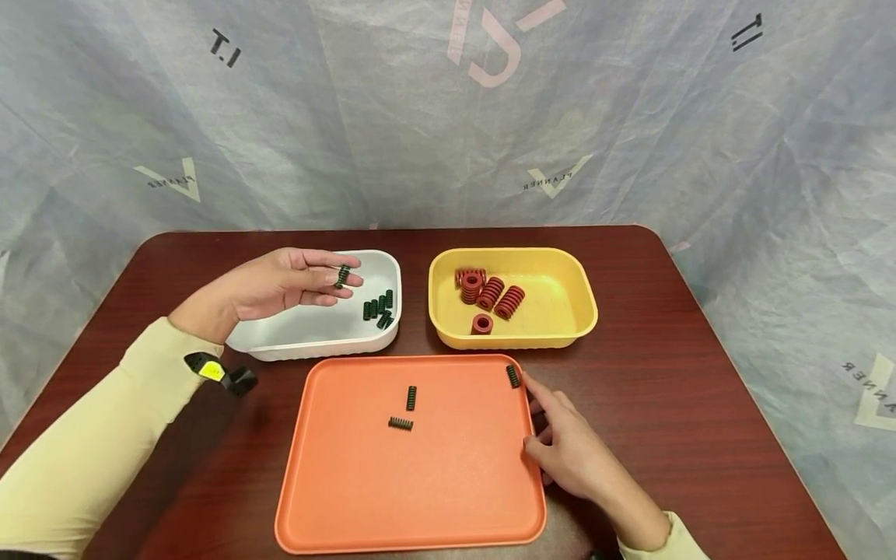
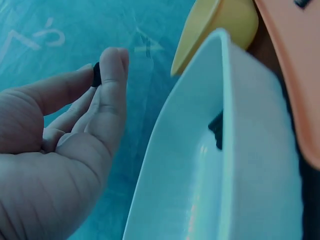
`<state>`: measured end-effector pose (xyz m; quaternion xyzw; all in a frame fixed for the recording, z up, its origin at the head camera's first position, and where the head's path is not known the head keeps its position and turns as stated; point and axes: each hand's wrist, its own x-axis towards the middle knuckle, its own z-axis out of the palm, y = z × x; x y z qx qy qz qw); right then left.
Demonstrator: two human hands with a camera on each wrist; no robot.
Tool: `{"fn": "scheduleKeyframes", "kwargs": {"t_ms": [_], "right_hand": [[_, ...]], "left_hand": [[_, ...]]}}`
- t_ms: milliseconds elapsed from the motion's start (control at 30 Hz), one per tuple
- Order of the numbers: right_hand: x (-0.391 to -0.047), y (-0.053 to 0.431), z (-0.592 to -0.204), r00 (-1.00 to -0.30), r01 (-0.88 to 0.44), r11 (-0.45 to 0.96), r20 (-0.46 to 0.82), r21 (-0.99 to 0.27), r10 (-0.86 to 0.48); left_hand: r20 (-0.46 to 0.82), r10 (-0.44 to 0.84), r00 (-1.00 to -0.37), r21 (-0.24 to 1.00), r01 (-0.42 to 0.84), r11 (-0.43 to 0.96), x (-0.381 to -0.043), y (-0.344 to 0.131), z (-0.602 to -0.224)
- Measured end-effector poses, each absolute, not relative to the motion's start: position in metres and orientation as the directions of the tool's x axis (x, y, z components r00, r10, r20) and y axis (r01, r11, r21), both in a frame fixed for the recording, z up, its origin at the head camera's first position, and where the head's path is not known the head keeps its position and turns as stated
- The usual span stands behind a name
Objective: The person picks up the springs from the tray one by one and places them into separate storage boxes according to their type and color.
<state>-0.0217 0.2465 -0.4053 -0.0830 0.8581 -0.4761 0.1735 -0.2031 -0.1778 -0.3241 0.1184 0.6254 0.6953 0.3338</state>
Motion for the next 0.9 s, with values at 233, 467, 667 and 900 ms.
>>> {"fn": "scheduleKeyframes", "kwargs": {"t_ms": [233,467,667,900], "right_hand": [[-0.022,0.246,-0.405,-0.927,0.030,0.535,-0.224,-0.844,-0.302],[-0.023,0.245,-0.404,-0.925,0.028,0.539,-0.226,-0.842,-0.306],[-0.023,0.246,-0.405,-0.923,0.025,0.542,-0.227,-0.840,-0.309],[-0.023,0.245,-0.404,-0.923,0.029,0.543,-0.231,-0.839,-0.307]], "left_hand": [[-0.276,0.599,-0.752,0.949,-0.311,0.046,-0.223,-0.191,-0.322],[-0.369,0.600,-0.710,0.919,-0.374,0.123,-0.242,-0.200,-0.320],[-0.462,0.587,-0.664,0.881,-0.417,0.222,-0.256,-0.204,-0.324],[-0.540,0.562,-0.627,0.840,-0.448,0.307,-0.265,-0.206,-0.331]]}}
